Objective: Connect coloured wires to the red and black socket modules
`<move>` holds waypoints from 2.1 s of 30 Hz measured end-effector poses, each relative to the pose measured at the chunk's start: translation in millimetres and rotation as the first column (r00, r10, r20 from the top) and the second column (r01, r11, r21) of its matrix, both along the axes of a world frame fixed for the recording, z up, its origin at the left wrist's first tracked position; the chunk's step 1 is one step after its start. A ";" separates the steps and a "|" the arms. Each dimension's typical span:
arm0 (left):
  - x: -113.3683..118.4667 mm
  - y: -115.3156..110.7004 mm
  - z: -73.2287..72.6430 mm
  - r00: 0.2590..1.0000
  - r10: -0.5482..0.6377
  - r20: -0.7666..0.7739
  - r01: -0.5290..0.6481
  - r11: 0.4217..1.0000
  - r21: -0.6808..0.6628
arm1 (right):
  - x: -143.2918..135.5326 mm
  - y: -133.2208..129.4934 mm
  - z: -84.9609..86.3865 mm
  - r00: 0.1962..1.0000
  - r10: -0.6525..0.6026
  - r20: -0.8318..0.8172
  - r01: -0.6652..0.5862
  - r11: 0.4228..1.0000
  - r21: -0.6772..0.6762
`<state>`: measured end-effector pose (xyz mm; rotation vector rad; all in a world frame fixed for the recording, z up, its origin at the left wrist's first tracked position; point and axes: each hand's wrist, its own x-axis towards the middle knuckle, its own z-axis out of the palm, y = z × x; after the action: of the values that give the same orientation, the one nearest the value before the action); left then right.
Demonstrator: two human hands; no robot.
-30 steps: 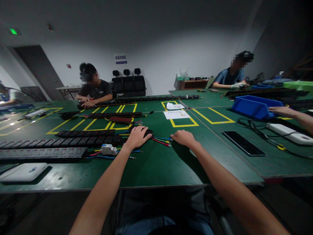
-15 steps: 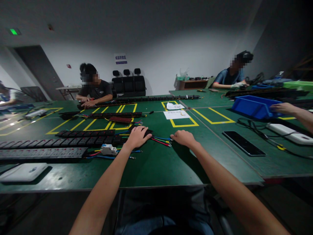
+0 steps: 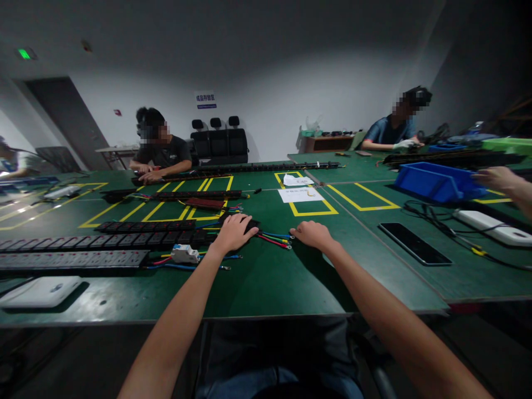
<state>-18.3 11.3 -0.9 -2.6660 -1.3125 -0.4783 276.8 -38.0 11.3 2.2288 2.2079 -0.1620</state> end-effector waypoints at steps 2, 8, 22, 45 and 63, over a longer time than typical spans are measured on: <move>-0.4 0.4 -0.2 1.000 -0.004 0.002 0.004 1.000 -0.001 | 0.2 -0.1 0.3 1.000 0.001 0.000 -0.001 1.000 -0.001; -1.0 0.2 0.0 1.000 -0.009 0.019 0.009 1.000 -0.012 | -0.6 -1.3 3.0 1.000 -0.005 -0.004 0.005 1.000 -0.021; 0.5 -1.8 1.2 1.000 0.003 -0.002 -0.003 1.000 -0.012 | 0.3 0.6 -1.5 1.000 -0.004 0.009 0.004 1.000 -0.005; 1.3 -4.1 0.7 1.000 0.019 0.011 -0.018 0.999 -0.030 | 1.6 1.2 -2.0 1.000 0.006 -0.010 -0.006 1.000 -0.027; 2.9 -9.0 5.3 1.000 0.018 0.026 -0.017 0.999 -0.043 | 1.8 -0.1 0.0 1.000 0.015 -0.002 -0.016 0.999 -0.040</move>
<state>-15.4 2.3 4.5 -2.6896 -1.3671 -0.4905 278.5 -38.1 11.4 2.1917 2.2021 -0.2065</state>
